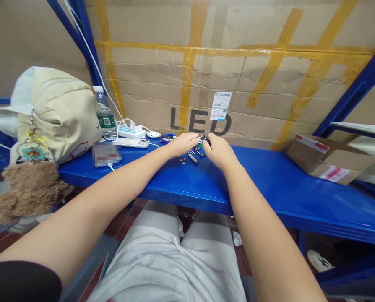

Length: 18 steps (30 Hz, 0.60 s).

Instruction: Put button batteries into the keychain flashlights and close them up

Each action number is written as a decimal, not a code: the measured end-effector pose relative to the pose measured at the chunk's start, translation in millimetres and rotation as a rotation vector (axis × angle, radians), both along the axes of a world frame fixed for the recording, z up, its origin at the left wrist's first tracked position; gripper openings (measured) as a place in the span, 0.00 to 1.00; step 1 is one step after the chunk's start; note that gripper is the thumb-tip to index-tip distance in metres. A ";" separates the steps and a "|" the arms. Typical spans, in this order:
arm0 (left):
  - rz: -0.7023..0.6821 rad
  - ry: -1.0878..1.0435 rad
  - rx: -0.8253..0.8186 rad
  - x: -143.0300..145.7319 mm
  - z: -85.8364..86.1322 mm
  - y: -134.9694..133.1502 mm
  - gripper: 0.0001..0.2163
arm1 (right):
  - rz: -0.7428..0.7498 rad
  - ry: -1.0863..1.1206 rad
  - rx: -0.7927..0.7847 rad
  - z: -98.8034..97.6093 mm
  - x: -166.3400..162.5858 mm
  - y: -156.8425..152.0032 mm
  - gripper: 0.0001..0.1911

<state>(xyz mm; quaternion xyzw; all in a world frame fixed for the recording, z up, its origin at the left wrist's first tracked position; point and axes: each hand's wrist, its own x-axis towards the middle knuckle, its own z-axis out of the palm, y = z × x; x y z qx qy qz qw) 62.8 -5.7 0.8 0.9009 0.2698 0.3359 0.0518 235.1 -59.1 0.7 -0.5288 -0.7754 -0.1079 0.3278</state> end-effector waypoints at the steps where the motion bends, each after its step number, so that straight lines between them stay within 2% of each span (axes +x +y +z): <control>1: 0.009 0.003 0.004 0.0 0.7 -0.9 0.15 | -0.020 -0.030 0.007 0.8 -0.1 -1.6 0.10; 5: 0.037 -0.007 -0.010 -0.5 3.3 -3.8 0.15 | -0.083 -0.095 0.035 3.0 -1.2 -6.7 0.09; 8: 0.064 -0.008 -0.006 -1.3 5.1 -5.8 0.15 | -0.078 -0.076 0.056 2.7 -1.5 -6.5 0.09; 10: 0.105 0.029 0.004 -1.9 6.1 -8.0 0.15 | -0.044 0.011 0.079 2.0 -1.5 -4.4 0.10; 13: 0.203 0.138 0.042 -1.9 7.7 -13.9 0.16 | 0.010 0.317 0.097 1.2 -2.8 -0.3 0.14; 15: 0.252 0.223 0.096 -1.0 9.0 -19.6 0.16 | 0.083 0.547 0.006 1.0 -4.8 1.2 0.17; 18: 0.271 0.309 0.178 1.1 10.3 -28.5 0.15 | 0.246 0.797 -0.274 1.3 -8.6 -0.4 0.19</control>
